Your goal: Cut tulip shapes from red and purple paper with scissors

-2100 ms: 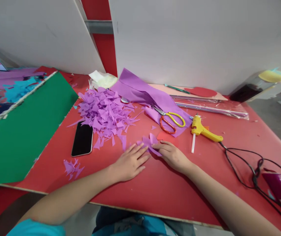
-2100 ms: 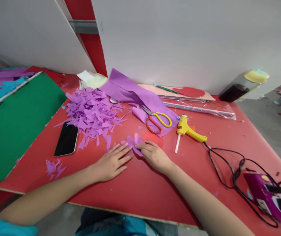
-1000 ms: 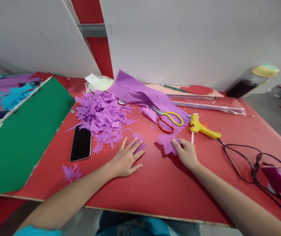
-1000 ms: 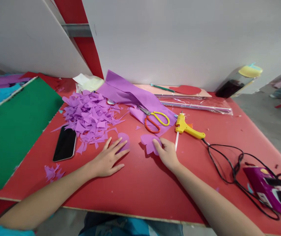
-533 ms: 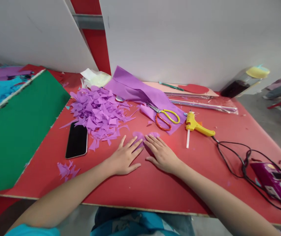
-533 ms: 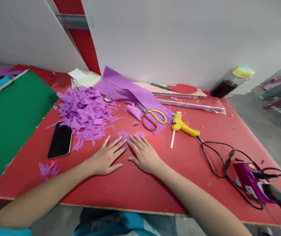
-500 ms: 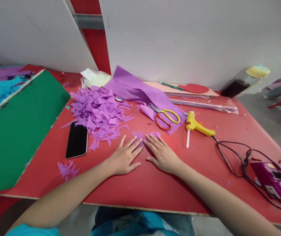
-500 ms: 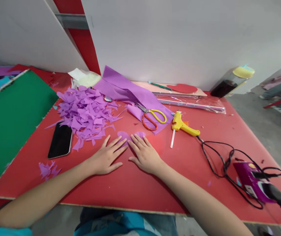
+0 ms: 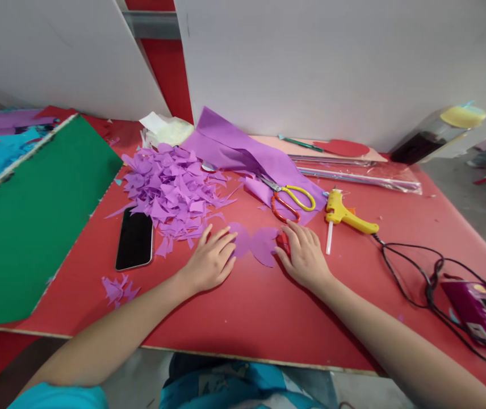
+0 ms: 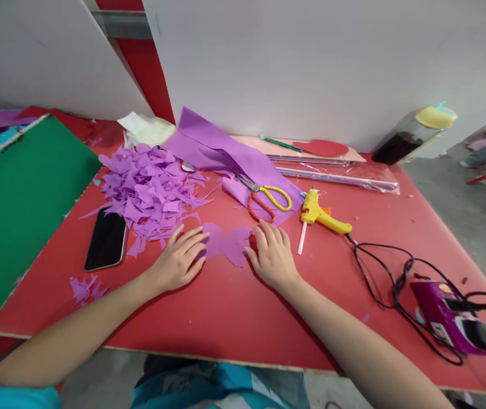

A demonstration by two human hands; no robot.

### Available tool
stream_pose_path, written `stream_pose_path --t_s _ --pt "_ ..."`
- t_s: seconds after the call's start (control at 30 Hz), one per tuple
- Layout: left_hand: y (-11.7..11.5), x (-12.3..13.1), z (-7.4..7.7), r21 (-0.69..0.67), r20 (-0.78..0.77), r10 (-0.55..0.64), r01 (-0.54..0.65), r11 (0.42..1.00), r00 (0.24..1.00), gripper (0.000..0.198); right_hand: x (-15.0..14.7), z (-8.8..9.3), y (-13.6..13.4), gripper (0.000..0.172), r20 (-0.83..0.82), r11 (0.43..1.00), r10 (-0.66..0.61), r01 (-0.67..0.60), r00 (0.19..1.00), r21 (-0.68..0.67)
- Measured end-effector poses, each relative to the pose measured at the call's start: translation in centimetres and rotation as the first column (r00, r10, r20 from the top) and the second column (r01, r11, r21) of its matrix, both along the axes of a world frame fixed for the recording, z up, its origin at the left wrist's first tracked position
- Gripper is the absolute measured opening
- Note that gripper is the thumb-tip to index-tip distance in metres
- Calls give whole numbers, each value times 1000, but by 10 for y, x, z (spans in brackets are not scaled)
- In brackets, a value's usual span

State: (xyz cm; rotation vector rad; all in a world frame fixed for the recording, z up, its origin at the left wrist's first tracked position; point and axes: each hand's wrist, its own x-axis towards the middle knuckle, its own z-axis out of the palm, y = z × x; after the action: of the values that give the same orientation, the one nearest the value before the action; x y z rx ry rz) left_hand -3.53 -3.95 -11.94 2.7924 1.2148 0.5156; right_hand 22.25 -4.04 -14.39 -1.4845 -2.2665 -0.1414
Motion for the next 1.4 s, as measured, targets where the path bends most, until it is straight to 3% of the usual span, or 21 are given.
stream_pose_path --t_s 0.1,0.2,0.27,0.4,0.53,0.6,0.77,0.9,1.27,1.4 --pt "2 -3 0 63 91 -2 -4 998 996 22 0 6 -3 33 16 982 164 -165 986 88" --pt "1 -4 0 103 159 -72 56 993 985 17 -1 9 -7 32 32 906 416 -418 909 64" --pt "1 -4 -1 110 178 -117 98 989 977 14 -3 9 -9 32 16 875 482 -482 876 51" --pt "4 -6 2 125 187 -101 78 989 977 11 -3 9 -9 32 -81 905 414 -401 907 139" --pt "14 -16 12 132 172 -75 52 990 982 16 -1 11 -8 17 -131 929 363 -348 923 127" --pt "19 -22 18 76 134 -169 160 984 976 15 -1 14 -8 9 -152 910 414 -405 898 87" --pt "23 -30 27 -167 77 -337 346 923 938 14 0 20 -10 13 -223 865 492 -501 841 19" --pt "24 -32 23 -272 105 -358 374 887 928 15 1 19 -11 13 -214 867 481 -497 850 -24" --pt "28 -29 10 -231 94 -399 410 882 912 29 -2 11 -10 19 -183 900 423 -434 888 -29" --pt "25 -28 9 -257 197 -303 347 902 932 41 1 14 -9 20 -343 889 434 -458 833 12"
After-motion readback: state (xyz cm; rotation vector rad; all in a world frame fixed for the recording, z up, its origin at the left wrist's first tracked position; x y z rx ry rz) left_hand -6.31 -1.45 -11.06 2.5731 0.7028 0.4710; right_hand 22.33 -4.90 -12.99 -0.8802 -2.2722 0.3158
